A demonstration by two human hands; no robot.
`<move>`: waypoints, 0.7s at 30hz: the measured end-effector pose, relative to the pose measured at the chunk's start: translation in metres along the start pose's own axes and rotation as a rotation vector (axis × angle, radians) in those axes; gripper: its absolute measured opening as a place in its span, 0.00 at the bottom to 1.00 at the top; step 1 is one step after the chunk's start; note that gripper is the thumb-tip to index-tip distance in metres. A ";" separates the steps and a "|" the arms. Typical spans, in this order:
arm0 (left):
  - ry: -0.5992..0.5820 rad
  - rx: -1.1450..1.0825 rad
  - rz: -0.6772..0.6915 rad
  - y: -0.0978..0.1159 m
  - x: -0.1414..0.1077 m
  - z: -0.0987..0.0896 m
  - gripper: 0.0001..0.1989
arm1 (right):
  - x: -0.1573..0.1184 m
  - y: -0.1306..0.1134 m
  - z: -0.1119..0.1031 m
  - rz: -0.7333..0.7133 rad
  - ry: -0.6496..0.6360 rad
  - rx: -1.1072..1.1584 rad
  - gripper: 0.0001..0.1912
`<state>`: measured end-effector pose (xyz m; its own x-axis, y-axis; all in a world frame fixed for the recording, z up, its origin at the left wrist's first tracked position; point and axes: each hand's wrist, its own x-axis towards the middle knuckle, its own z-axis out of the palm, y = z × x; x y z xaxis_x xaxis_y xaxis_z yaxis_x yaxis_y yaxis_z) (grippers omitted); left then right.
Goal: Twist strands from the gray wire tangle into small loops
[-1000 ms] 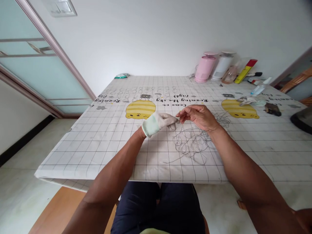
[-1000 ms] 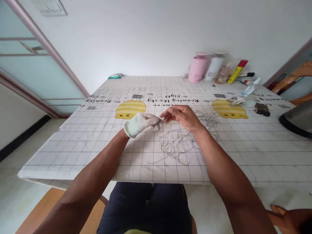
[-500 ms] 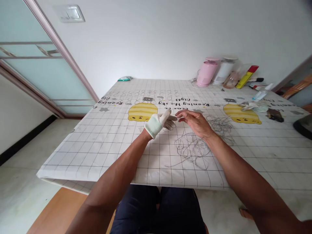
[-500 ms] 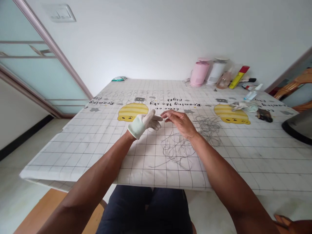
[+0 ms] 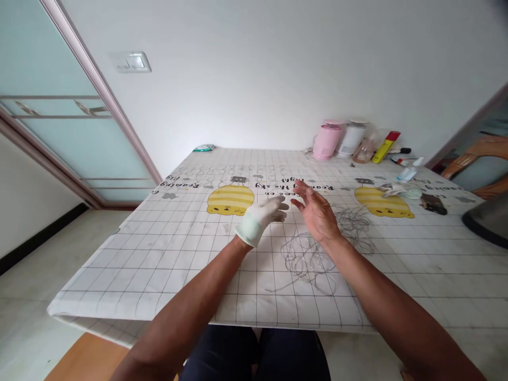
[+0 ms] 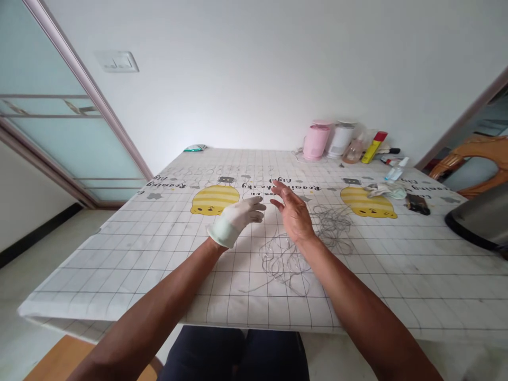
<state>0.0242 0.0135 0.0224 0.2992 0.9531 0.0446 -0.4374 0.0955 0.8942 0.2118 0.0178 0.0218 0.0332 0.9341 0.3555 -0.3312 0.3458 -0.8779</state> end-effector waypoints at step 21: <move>0.130 0.155 0.202 -0.003 0.001 0.007 0.14 | -0.018 0.020 0.026 0.252 0.049 0.139 0.18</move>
<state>0.0320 0.0120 0.0228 0.1039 0.9781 0.1802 -0.3388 -0.1355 0.9310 0.1798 0.0054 0.0064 -0.0219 0.9934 0.1127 -0.4606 0.0900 -0.8830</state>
